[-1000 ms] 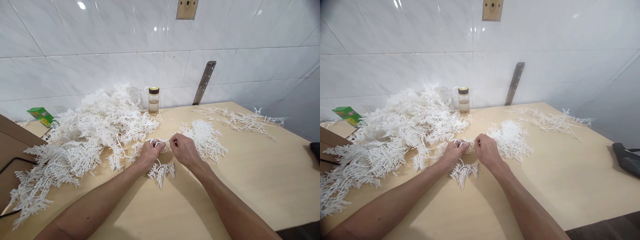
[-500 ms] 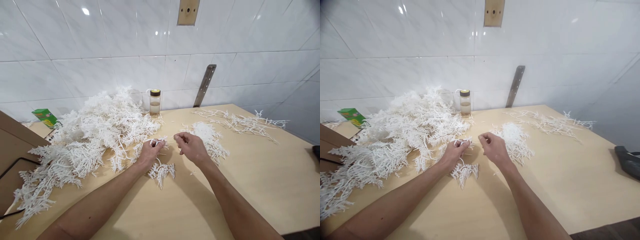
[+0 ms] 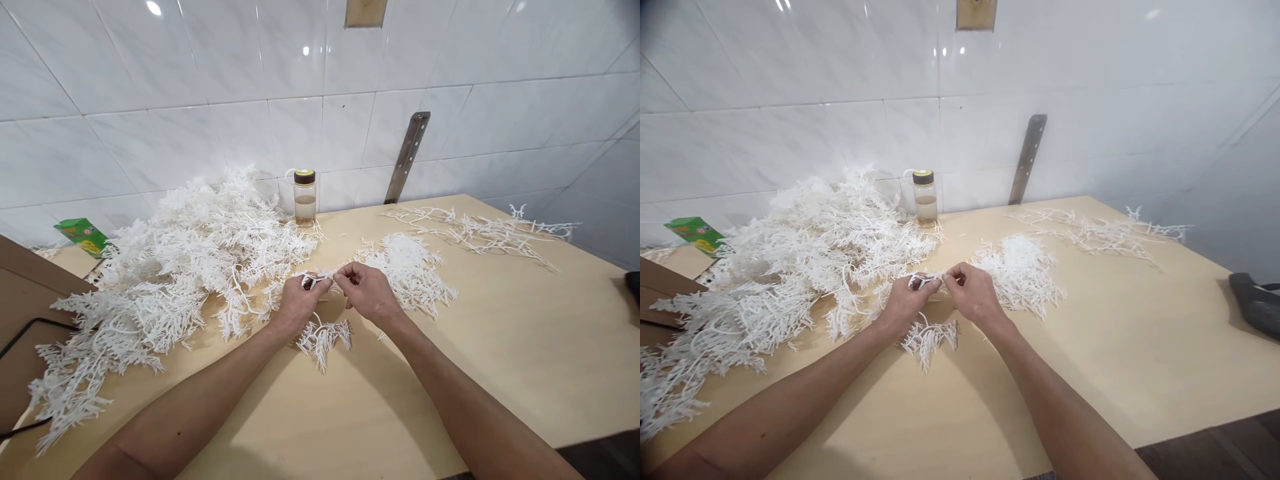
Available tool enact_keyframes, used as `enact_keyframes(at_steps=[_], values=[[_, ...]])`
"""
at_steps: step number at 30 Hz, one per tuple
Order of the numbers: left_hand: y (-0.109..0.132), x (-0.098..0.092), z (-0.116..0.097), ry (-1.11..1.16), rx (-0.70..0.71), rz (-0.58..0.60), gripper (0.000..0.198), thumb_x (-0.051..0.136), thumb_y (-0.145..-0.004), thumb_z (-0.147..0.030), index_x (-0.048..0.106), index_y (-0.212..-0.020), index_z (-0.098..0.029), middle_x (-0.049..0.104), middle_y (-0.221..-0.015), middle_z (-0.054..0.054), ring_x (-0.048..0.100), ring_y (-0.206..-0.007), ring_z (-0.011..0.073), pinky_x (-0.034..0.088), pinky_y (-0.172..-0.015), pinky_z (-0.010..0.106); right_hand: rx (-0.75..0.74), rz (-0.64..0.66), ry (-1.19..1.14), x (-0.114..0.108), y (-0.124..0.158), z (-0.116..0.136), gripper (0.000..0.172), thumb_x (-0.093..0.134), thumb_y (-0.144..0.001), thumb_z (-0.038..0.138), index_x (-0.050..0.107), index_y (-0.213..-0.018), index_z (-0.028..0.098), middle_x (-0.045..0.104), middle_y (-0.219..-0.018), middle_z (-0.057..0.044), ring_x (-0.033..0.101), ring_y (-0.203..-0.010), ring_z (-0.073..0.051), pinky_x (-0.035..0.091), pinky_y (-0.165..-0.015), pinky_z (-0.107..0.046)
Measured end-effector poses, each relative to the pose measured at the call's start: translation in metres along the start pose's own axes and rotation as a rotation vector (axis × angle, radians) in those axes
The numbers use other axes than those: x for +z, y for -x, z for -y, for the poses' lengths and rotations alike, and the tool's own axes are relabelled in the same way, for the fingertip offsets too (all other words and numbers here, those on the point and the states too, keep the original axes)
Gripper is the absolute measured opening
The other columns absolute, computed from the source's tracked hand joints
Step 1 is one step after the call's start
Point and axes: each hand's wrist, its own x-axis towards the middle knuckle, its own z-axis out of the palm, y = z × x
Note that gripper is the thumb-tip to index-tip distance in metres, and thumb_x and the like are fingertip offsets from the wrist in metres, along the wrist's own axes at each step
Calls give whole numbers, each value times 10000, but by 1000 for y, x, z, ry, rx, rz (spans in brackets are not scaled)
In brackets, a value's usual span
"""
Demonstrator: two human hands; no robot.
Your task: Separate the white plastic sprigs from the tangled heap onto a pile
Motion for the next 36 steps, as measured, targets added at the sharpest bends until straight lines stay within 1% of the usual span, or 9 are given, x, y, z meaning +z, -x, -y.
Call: enact_keyframes(at_steps=[3, 7, 14, 18, 22, 25, 27, 31, 36], values=[[-1, 0, 0, 68, -49, 2, 339, 783, -667, -436, 605, -665, -147, 494, -585, -38, 390, -552, 88, 303, -551, 242, 61, 11, -56, 4, 1, 3, 109, 605, -771, 299, 596, -748, 193, 613, -632, 16, 597, -471, -126, 463, -430, -224], [-3, -1, -1, 186, -119, 20, 364, 808, -639, -436, 594, -722, -153, 459, -575, -56, 331, -503, 66, 258, -504, 235, 124, 26, -147, 9, 1, 4, 76, 590, -754, 259, 545, -735, 200, 598, -597, 35, 597, -417, -131, 457, -424, -236], [-4, -1, -3, 149, -94, 39, 369, 791, -642, -459, 590, -668, -151, 473, -543, -43, 364, -494, 76, 282, -506, 241, 82, -38, -197, 11, 3, 6, 70, 582, -675, 181, 521, -688, 213, 613, -596, 32, 588, -431, -129, 490, -453, -254], [-4, -2, -4, 191, -162, 50, 352, 787, -647, -435, 566, -664, -162, 420, -499, -62, 322, -468, 68, 256, -494, 237, 109, -21, -277, 14, 2, 3, 120, 607, -668, 159, 525, -740, 208, 588, -565, 48, 562, -409, -123, 493, -427, -258], [-5, -3, -2, 187, -162, 70, 366, 778, -663, -445, 546, -644, -163, 397, -486, -67, 294, -463, 64, 229, -489, 241, 174, 64, -431, 13, -1, 2, 176, 645, -703, 168, 567, -860, 187, 575, -553, 55, 538, -421, -115, 506, -409, -257], [-4, -3, -1, 144, -105, 61, 356, 763, -680, -459, 584, -667, -152, 421, -504, -61, 313, -485, 72, 243, -506, 245, 195, 147, -450, 10, -1, 2, 102, 674, -743, 208, 613, -816, 169, 602, -602, 15, 577, -494, -120, 549, -459, -268], [-3, -2, 0, 90, -64, 39, 339, 756, -685, -451, 603, -666, -148, 453, -523, -51, 343, -509, 80, 270, -529, 246, 179, 188, -419, 8, 0, 0, 155, 714, -762, 289, 635, -807, 164, 633, -662, -12, 607, -535, -130, 567, -480, -279], [-2, -2, -1, 35, -7, -12, 301, 749, -690, -422, 623, -686, -149, 529, -586, -26, 427, -573, 103, 325, -581, 250, 128, 186, -363, 8, -1, -7, 272, 735, -777, 416, 654, -801, 158, 651, -683, -23, 636, -557, -138, 578, -508, -278], [1, -1, -3, 91, -36, 14, 328, 765, -694, -430, 590, -727, -155, 466, -552, -59, 372, -531, 86, 327, -567, 244, 169, 178, -322, 9, -3, -8, 257, 732, -777, 396, 648, -749, 155, 637, -597, -3, 628, -476, -132, 557, -485, -252]])
